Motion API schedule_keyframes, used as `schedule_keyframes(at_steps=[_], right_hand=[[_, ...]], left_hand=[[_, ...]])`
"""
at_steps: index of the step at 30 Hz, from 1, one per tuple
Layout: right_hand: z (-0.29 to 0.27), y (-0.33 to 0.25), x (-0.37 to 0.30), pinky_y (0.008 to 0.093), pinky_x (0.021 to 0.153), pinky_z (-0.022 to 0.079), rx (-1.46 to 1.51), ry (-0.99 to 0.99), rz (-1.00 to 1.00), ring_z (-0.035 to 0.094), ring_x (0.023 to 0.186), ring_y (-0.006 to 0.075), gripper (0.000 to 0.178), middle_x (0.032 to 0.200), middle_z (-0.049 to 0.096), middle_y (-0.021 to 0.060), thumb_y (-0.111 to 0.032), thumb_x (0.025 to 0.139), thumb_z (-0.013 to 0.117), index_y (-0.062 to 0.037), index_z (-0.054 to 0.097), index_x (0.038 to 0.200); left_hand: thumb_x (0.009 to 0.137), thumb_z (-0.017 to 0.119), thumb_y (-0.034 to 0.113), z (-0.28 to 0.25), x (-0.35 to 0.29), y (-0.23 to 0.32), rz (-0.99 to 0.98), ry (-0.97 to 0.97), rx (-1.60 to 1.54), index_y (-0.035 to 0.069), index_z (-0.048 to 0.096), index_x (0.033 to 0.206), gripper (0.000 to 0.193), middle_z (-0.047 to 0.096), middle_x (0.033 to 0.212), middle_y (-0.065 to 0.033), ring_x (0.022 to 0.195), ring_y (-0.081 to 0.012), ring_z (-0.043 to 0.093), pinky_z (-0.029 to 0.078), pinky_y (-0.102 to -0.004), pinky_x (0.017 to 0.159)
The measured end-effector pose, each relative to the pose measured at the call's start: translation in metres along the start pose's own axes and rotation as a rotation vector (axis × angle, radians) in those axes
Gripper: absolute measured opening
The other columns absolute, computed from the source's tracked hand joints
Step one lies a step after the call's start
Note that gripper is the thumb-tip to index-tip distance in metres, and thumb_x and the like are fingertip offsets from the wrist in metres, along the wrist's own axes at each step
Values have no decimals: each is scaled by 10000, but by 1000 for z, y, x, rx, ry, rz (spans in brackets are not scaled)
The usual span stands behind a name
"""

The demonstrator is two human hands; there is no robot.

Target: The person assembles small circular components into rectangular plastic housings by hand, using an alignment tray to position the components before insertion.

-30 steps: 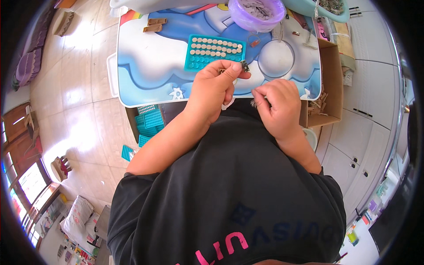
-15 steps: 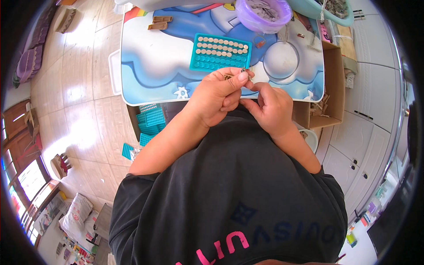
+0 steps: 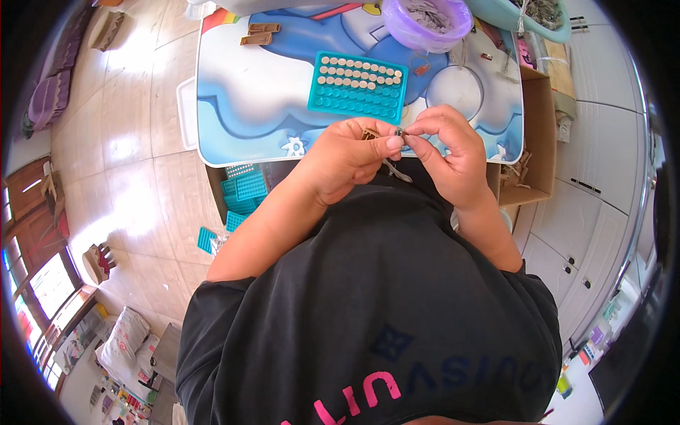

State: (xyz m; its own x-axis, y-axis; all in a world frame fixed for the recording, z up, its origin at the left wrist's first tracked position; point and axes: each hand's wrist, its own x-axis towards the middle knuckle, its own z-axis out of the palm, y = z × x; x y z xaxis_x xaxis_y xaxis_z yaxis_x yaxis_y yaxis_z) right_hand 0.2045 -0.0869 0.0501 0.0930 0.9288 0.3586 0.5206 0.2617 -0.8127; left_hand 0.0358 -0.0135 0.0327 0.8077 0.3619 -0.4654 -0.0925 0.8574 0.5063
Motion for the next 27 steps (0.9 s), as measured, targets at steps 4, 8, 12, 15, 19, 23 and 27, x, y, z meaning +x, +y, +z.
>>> schedule_keyframes(at_steps=[4,8,12,15,19,23,27], right_hand=[[-4,2,1,262,662,415,32,-102,57,530,724,183,76,806,554,87,-1,781,628,6,560,813],[1,-3,4,295,645,409,-56,-4,8,532,700,218,98,770,558,83,-14,750,643,-14,548,772],[12,-5,7,329,628,383,-118,-4,-77,528,660,247,113,718,561,63,-31,717,659,-47,552,749],[20,-4,10,320,630,375,-143,68,-106,527,655,237,119,706,556,50,-37,715,665,-56,552,746],[25,-1,9,317,628,375,-83,115,-36,528,654,231,116,703,555,45,-37,717,665,-61,555,741],[24,2,6,260,637,407,-66,68,11,506,670,164,76,753,549,71,0,776,636,-8,563,794],[23,2,8,273,646,404,-137,96,-35,507,675,171,84,741,550,64,-7,766,646,-15,565,784]], left_hand=[[907,526,227,1,-2,0,46,17,82,22,575,994,228,557,781,-19,460,-28,368,256,-170,406],[950,399,230,-5,0,6,146,6,-71,-13,534,1113,322,534,816,-30,581,-75,438,351,-199,514],[946,390,181,1,2,6,124,109,-178,-29,490,1172,324,541,840,-31,645,-104,465,394,-219,594],[941,421,168,-3,4,-3,135,58,-216,1,460,1186,299,531,852,-7,653,-74,467,401,-217,620],[938,460,190,-3,4,-4,140,59,-264,-4,489,1163,299,548,865,8,669,-69,490,420,-214,642],[933,483,185,-7,4,-4,164,-7,-322,-6,500,1180,312,570,879,-1,701,-76,521,444,-223,660],[948,433,180,-8,3,-6,157,-33,-339,-31,429,1242,362,577,923,-42,754,-102,550,480,-243,691]])
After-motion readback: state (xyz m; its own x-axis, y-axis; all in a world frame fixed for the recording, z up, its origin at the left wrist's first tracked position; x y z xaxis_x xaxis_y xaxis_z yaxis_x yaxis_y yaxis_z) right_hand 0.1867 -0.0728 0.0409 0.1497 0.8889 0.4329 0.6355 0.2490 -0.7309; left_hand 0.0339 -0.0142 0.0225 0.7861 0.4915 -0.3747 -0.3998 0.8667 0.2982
